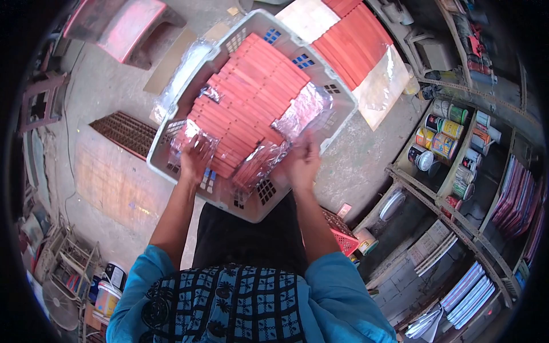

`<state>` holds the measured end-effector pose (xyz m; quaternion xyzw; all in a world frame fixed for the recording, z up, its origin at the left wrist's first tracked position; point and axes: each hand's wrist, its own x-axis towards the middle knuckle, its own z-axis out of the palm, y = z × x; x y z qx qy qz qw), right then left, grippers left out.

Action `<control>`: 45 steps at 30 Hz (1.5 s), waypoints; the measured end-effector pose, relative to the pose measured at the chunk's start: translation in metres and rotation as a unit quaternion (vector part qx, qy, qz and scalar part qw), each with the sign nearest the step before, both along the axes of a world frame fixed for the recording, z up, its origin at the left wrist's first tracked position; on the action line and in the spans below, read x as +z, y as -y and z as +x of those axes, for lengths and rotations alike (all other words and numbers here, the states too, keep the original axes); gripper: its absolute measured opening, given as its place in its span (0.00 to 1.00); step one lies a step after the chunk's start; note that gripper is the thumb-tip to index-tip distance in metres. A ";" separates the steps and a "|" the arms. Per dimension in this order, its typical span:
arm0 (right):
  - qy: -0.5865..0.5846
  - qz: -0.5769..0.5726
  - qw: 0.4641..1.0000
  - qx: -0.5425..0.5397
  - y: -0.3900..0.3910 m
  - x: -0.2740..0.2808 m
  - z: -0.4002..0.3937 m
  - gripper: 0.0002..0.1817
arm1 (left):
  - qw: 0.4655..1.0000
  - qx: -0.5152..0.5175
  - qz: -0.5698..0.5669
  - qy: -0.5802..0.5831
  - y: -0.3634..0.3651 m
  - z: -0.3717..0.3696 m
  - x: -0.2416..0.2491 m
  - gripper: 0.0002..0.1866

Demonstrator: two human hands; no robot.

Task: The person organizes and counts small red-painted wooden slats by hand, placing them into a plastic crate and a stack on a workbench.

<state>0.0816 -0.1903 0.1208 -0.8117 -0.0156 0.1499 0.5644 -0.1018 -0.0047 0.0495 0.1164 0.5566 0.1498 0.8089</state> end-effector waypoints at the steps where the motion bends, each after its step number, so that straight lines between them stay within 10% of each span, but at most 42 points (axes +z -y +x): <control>1: 0.001 -0.052 0.999 -0.005 0.011 0.009 0.031 0.22 | 1.000 0.000 0.001 -0.003 0.005 -0.001 -0.001 0.34; 11: 0.026 -0.136 0.990 0.010 0.111 -0.062 0.228 0.24 | 0.971 0.140 0.091 -0.171 0.115 0.045 0.008 0.28; 25: 0.012 -0.365 0.921 0.136 0.275 -0.050 0.225 0.27 | 0.943 -0.059 0.279 -0.171 0.225 0.126 0.060 0.29; 39: -0.030 -0.107 0.985 0.135 0.093 -0.076 0.415 0.27 | 0.899 -0.009 0.396 -0.188 0.146 0.253 0.110 0.29; 45: 0.071 -0.116 0.973 0.187 -0.037 -0.099 0.573 0.26 | 0.768 -0.246 0.570 -0.158 0.096 0.403 0.091 0.27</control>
